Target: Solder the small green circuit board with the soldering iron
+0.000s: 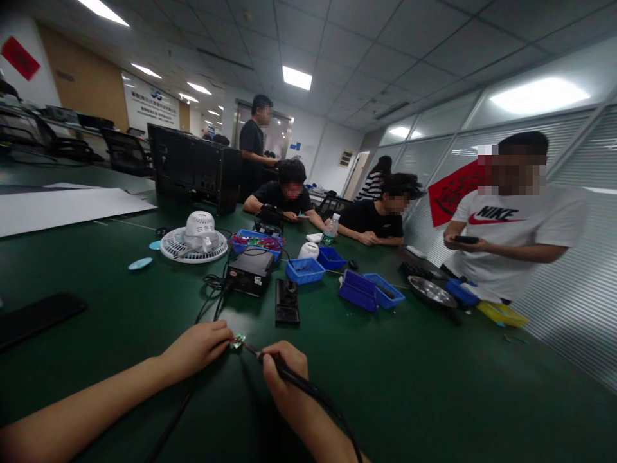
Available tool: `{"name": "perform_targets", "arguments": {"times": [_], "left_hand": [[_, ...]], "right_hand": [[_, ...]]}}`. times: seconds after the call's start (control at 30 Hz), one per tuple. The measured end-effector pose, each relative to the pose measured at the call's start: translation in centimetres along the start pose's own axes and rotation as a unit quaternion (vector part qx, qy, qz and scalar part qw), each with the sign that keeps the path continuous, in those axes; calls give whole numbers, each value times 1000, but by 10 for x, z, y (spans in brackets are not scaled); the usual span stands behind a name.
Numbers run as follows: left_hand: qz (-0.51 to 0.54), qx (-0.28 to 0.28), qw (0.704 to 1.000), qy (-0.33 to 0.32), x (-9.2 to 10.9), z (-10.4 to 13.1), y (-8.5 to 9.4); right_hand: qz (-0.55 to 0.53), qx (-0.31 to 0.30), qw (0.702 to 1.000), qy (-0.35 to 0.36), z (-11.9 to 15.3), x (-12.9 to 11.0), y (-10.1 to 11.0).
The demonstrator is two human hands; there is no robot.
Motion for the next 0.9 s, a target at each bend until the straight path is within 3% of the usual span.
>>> {"name": "perform_targets", "arguments": {"times": [0.73, 0.9], "left_hand": [[5, 1, 1000, -6, 1, 0, 1], [-16, 6, 1000, -18, 2, 1, 0]], "right_hand": [[2, -1, 1000, -2, -3, -4, 2], [-38, 22, 998, -35, -5, -2, 7]]}}
Point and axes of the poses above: each hand's wrist, its own z-axis away from the middle knuckle, its own y-axis out of the back of the hand, x = y × z, the point moved 6 cm from there along -z, towards the middle knuckle, and after that the axes turned 3 degrees about -x, right-handed, at the moved point
